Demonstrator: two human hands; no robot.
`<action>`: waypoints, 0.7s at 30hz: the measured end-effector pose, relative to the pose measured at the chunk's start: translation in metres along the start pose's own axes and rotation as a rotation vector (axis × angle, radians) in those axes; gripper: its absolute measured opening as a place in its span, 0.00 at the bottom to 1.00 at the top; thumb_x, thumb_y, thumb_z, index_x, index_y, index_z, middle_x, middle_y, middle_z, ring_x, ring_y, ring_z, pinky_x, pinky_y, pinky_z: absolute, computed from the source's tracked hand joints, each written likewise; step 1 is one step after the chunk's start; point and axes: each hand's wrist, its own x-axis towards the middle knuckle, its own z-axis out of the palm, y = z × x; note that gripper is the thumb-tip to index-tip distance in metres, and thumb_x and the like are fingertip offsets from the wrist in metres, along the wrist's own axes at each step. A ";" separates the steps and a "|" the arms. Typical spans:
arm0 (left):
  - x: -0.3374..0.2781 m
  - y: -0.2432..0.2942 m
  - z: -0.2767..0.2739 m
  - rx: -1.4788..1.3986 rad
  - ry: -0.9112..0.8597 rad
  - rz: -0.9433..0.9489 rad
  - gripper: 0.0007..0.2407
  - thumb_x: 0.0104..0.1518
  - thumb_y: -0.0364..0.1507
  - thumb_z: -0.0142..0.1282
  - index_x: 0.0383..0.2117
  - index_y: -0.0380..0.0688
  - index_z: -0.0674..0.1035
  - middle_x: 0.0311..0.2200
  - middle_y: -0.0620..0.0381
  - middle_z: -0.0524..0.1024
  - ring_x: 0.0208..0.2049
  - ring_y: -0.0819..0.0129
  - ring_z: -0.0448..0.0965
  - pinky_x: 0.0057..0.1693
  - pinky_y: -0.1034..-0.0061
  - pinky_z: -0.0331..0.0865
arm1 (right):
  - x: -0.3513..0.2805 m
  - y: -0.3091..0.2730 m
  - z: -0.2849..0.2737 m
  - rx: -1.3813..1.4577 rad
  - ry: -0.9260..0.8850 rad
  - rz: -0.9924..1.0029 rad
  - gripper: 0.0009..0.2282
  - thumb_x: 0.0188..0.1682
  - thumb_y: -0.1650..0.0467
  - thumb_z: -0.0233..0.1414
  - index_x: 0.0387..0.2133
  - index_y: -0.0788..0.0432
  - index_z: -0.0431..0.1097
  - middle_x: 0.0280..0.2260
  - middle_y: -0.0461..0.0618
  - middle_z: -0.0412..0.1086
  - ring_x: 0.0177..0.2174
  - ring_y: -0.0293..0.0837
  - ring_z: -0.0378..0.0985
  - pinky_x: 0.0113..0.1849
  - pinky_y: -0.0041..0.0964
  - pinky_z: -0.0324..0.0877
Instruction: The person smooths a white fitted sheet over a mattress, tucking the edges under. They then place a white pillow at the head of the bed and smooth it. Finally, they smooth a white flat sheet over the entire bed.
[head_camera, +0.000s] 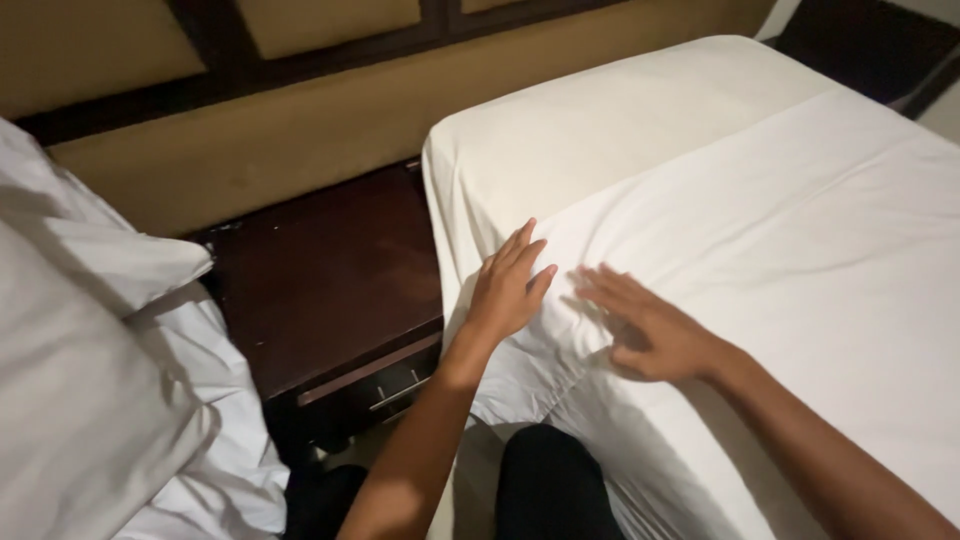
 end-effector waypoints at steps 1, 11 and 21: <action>0.003 -0.002 0.005 -0.008 -0.003 0.006 0.20 0.64 0.36 0.53 0.57 0.35 0.76 0.70 0.44 0.61 0.70 0.49 0.62 0.67 0.54 0.60 | -0.008 0.009 0.000 -0.005 0.002 0.010 0.33 0.45 0.62 0.51 0.68 0.50 0.52 0.71 0.55 0.42 0.69 0.59 0.38 0.64 0.59 0.35; 0.018 -0.010 0.018 0.191 -0.122 -0.140 0.28 0.64 0.45 0.48 0.66 0.39 0.66 0.71 0.50 0.57 0.73 0.55 0.50 0.71 0.52 0.41 | -0.020 0.024 0.022 -0.215 0.289 0.384 0.23 0.44 0.77 0.54 0.56 0.53 0.69 0.64 0.47 0.61 0.66 0.51 0.55 0.65 0.52 0.50; 0.019 -0.033 0.020 0.200 -0.109 -0.058 0.24 0.66 0.36 0.41 0.69 0.45 0.63 0.72 0.56 0.56 0.73 0.59 0.50 0.70 0.56 0.49 | -0.032 0.016 0.031 -0.225 0.354 0.322 0.18 0.46 0.75 0.55 0.52 0.55 0.74 0.61 0.44 0.66 0.64 0.47 0.61 0.63 0.51 0.56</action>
